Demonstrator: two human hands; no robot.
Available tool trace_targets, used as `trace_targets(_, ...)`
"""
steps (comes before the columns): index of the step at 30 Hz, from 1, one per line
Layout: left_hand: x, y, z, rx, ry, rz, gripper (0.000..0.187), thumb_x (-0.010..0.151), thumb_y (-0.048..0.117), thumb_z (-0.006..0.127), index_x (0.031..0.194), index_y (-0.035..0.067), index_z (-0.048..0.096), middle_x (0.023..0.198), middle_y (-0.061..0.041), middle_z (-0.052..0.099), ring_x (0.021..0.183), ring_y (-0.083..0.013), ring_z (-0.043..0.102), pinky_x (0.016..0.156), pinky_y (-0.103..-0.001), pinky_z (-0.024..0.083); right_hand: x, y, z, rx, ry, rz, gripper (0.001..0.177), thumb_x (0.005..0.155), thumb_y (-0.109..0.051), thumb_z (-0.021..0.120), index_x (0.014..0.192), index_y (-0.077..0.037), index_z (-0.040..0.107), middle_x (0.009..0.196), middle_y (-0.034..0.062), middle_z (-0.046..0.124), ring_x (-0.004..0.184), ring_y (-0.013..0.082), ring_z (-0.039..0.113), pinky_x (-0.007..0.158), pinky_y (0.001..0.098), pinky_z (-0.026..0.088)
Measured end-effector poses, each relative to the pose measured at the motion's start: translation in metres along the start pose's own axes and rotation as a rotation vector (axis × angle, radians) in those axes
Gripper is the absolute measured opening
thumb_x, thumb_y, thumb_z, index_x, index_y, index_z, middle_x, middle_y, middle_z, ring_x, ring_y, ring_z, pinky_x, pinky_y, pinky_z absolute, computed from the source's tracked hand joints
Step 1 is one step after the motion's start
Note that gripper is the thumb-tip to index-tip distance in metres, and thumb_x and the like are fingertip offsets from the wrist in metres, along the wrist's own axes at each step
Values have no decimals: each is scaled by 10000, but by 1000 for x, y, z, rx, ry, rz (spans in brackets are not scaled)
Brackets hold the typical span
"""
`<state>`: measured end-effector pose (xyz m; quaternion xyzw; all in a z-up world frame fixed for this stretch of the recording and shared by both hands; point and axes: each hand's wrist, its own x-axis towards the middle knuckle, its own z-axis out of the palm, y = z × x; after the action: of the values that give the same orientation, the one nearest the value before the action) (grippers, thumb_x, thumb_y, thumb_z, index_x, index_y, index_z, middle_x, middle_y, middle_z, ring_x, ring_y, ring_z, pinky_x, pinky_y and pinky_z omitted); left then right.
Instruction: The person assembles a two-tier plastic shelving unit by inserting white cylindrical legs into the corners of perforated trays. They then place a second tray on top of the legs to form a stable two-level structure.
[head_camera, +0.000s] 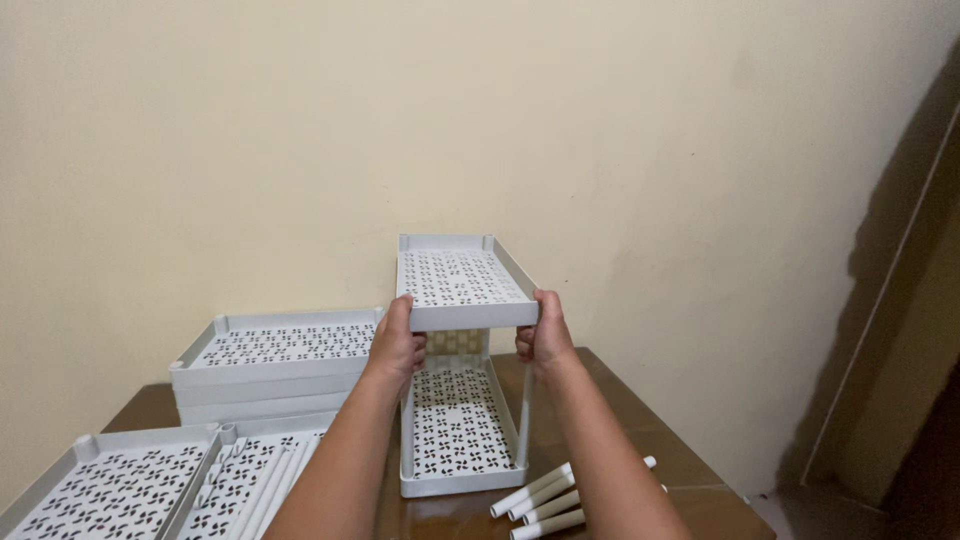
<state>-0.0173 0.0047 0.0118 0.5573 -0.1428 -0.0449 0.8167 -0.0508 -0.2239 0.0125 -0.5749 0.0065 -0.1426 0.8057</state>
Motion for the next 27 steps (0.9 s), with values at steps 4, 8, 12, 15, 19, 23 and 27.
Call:
trace_targets(4, -2, -1, 1, -27, 2, 13, 431, 952, 567, 418, 943, 157, 551, 542, 43, 298, 431, -108, 228, 419, -316, 201, -4, 1, 2, 9, 20, -50, 455, 945, -593, 352, 718, -201, 396, 489, -72, 242, 387, 98, 205, 398, 309, 181)
trace_targets(8, -2, -1, 0, -4, 6, 17, 440, 964, 572, 414, 936, 156, 553, 544, 64, 285, 435, -90, 232, 418, -300, 210, -8, -2, 5, 6, 26, -73, 451, 956, -589, 352, 729, -202, 396, 496, -72, 240, 388, 91, 205, 395, 302, 178)
trace_targets(12, -4, -1, -1, -30, -22, -1, 446, 972, 568, 410, 893, 139, 508, 539, 55, 278, 428, -99, 219, 411, -306, 200, -14, -2, 8, 20, 61, -69, 449, 949, -579, 366, 733, -191, 429, 492, -62, 253, 389, 99, 215, 395, 311, 184)
trace_targets(15, -5, 2, -1, -9, -18, 2, 458, 977, 571, 406, 884, 133, 505, 544, 55, 283, 434, -98, 216, 413, -307, 206, -16, -3, 8, -30, 82, -63, 463, 966, -579, 347, 737, -182, 416, 502, -67, 240, 404, 96, 229, 410, 312, 219)
trace_targets(19, -4, 1, -1, -7, 1, -32, 439, 965, 568, 415, 904, 148, 526, 545, 58, 305, 439, -98, 236, 422, -304, 210, -15, -2, 6, -6, 51, -74, 457, 962, -581, 351, 740, -185, 408, 505, -66, 249, 406, 99, 219, 415, 314, 215)
trace_targets(23, -5, 0, 0, -15, 3, 1, 456, 950, 584, 430, 915, 141, 533, 550, 53, 310, 441, -99, 244, 422, -305, 213, -14, -1, 4, -14, 23, -79, 471, 959, -594, 336, 743, -181, 406, 500, -64, 241, 397, 100, 206, 406, 313, 201)
trace_targets(27, -9, -2, 0, 5, 27, 11, 480, 948, 587, 419, 945, 132, 575, 549, 51, 305, 442, -98, 247, 420, -307, 225, -13, 0, 4, -1, 28, -68, 471, 961, -586, 342, 754, -172, 428, 498, -62, 247, 399, 103, 227, 405, 311, 218)
